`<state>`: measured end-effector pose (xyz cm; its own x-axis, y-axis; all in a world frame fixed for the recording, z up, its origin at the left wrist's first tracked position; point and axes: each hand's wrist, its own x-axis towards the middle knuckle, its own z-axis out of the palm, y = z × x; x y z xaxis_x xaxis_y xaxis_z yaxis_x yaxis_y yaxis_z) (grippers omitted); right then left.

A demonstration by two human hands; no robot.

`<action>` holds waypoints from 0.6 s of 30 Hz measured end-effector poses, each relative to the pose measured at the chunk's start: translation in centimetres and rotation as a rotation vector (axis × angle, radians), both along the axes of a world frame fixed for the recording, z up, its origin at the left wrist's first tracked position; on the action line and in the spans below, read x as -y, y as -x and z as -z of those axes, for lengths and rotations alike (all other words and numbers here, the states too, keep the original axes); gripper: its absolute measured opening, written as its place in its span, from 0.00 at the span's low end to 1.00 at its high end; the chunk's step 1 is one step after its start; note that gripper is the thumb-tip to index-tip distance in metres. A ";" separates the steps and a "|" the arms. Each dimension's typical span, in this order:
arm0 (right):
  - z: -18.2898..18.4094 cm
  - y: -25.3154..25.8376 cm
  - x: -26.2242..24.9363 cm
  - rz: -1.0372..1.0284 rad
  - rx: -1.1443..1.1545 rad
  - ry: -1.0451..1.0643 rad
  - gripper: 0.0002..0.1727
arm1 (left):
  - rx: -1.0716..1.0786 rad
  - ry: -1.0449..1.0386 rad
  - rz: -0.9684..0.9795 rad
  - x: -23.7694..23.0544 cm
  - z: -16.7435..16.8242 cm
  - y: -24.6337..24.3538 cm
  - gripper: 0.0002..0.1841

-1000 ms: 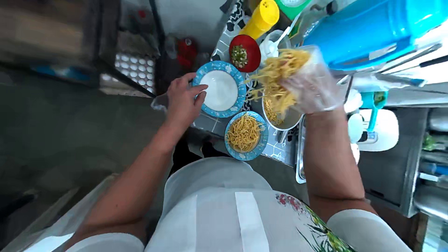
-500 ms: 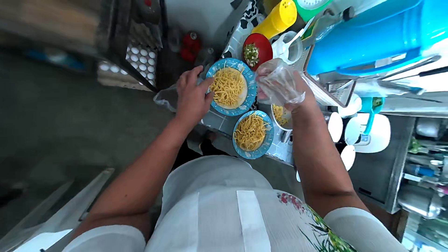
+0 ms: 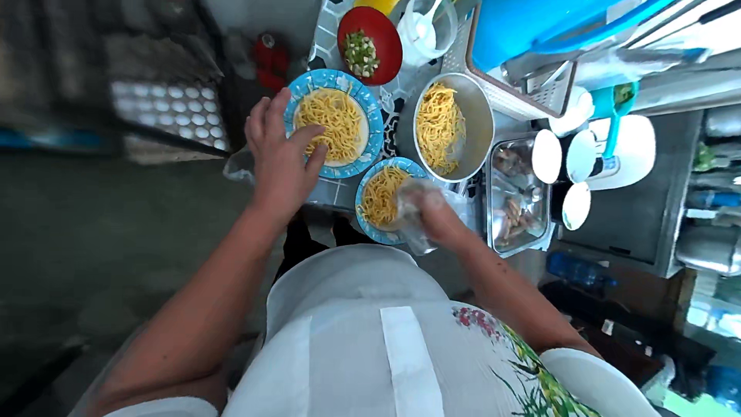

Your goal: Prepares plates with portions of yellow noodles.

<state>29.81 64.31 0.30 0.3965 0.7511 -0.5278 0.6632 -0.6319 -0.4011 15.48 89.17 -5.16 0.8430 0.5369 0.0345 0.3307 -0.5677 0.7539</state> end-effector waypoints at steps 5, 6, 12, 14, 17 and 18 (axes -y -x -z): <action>-3.9 -1.2 1.9 0.182 -0.127 -0.341 0.14 | 0.153 0.067 0.203 3.9 -2.3 -0.6 0.18; -4.0 -1.3 2.1 0.196 -0.174 -0.400 0.13 | 0.161 0.076 0.271 5.2 -2.5 -1.0 0.22; -6.1 -1.4 2.0 0.388 -0.476 -0.523 0.13 | 0.083 -0.021 0.455 10.0 -0.2 -3.1 0.08; -7.5 -1.6 2.2 0.485 -0.521 -0.532 0.13 | -0.028 -0.049 0.453 9.7 0.5 -3.1 0.08; -9.2 -2.1 2.3 0.546 -0.550 -0.621 0.12 | -0.056 -0.095 0.436 8.9 0.8 -2.5 0.11; -9.7 -2.3 2.2 0.538 -0.563 -0.658 0.11 | -0.059 -0.093 0.437 8.6 0.7 -2.2 0.13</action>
